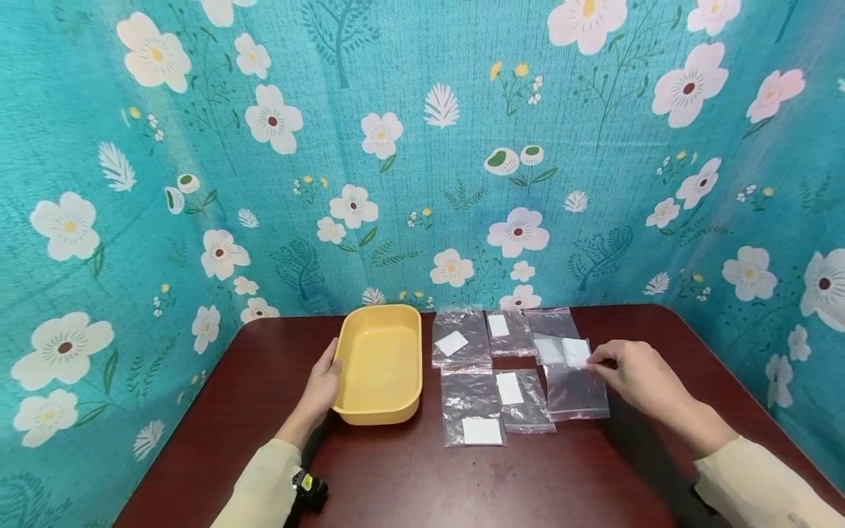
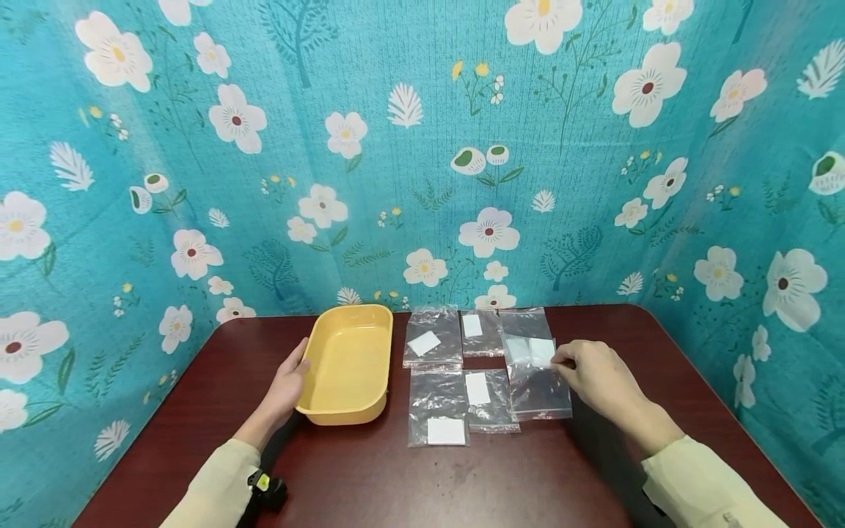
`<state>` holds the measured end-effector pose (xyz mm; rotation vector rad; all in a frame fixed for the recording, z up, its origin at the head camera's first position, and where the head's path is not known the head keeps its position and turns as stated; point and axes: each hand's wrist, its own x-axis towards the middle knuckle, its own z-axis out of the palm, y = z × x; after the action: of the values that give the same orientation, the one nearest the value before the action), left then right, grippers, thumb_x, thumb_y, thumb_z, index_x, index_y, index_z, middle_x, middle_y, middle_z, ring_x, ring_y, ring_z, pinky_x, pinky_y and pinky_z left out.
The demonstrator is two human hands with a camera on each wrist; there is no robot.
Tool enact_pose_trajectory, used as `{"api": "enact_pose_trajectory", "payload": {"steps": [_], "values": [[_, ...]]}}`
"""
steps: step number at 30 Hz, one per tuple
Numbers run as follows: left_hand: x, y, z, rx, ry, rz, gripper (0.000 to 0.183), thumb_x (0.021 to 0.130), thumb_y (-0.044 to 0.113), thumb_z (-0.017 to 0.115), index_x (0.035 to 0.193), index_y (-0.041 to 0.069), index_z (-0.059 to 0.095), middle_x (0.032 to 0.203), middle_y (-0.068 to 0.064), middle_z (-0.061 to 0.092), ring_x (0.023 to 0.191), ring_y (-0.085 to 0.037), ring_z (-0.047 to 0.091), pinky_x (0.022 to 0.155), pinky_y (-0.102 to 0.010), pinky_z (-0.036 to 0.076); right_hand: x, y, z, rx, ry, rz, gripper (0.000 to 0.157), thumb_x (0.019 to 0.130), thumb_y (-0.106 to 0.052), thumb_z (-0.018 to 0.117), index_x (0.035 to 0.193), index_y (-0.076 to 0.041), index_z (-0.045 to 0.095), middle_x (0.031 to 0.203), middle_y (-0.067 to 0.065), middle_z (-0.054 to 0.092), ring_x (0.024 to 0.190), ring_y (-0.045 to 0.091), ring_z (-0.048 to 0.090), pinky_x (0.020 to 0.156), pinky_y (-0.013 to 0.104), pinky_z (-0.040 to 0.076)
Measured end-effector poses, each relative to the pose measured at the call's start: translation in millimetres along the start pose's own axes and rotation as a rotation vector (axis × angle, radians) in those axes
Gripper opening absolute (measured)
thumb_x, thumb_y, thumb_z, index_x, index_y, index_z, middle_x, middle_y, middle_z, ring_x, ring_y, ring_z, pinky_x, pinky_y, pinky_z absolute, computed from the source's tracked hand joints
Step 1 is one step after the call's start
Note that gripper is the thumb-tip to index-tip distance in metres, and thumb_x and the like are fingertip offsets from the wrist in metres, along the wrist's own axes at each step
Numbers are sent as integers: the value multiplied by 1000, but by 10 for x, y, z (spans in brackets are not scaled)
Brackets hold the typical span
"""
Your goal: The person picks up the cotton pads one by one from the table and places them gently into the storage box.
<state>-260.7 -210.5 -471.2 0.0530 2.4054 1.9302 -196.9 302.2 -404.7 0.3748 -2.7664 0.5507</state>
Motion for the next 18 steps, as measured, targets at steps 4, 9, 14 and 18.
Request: {"api": "enact_pose_trajectory", "payload": {"steps": [4, 9, 14, 18], "values": [[-7, 8, -3, 0, -10, 4, 57, 111, 14, 26, 162, 10, 4, 168, -12, 5, 152, -33, 7, 118, -54, 16, 46, -33, -65, -7, 26, -25, 13, 76, -3, 85, 86, -10, 79, 82, 4, 72, 71, 18, 58, 63, 38, 56], [-5, 4, 3, -4, -6, 15, 56, 111, 14, 27, 162, 9, 5, 168, -11, 6, 152, -32, 8, 118, -53, 17, 113, -70, -119, -19, 49, -48, 12, 76, -3, 85, 85, -9, 79, 81, 4, 72, 70, 18, 59, 63, 39, 55], [22, -10, 3, 3, 0, 24, 56, 111, 13, 28, 162, 9, 6, 168, -12, 8, 152, -32, 9, 119, -52, 17, 170, -118, -133, -18, 56, -74, 12, 77, -3, 84, 86, -9, 79, 82, 4, 72, 72, 18, 61, 65, 42, 54], [35, -8, 4, 21, 9, 13, 56, 111, 13, 28, 162, 8, 7, 168, -12, 9, 152, -31, 9, 119, -52, 17, 204, -163, -121, -6, 40, -83, 11, 78, -4, 83, 86, -10, 80, 83, 4, 73, 73, 18, 61, 66, 43, 54]]}}
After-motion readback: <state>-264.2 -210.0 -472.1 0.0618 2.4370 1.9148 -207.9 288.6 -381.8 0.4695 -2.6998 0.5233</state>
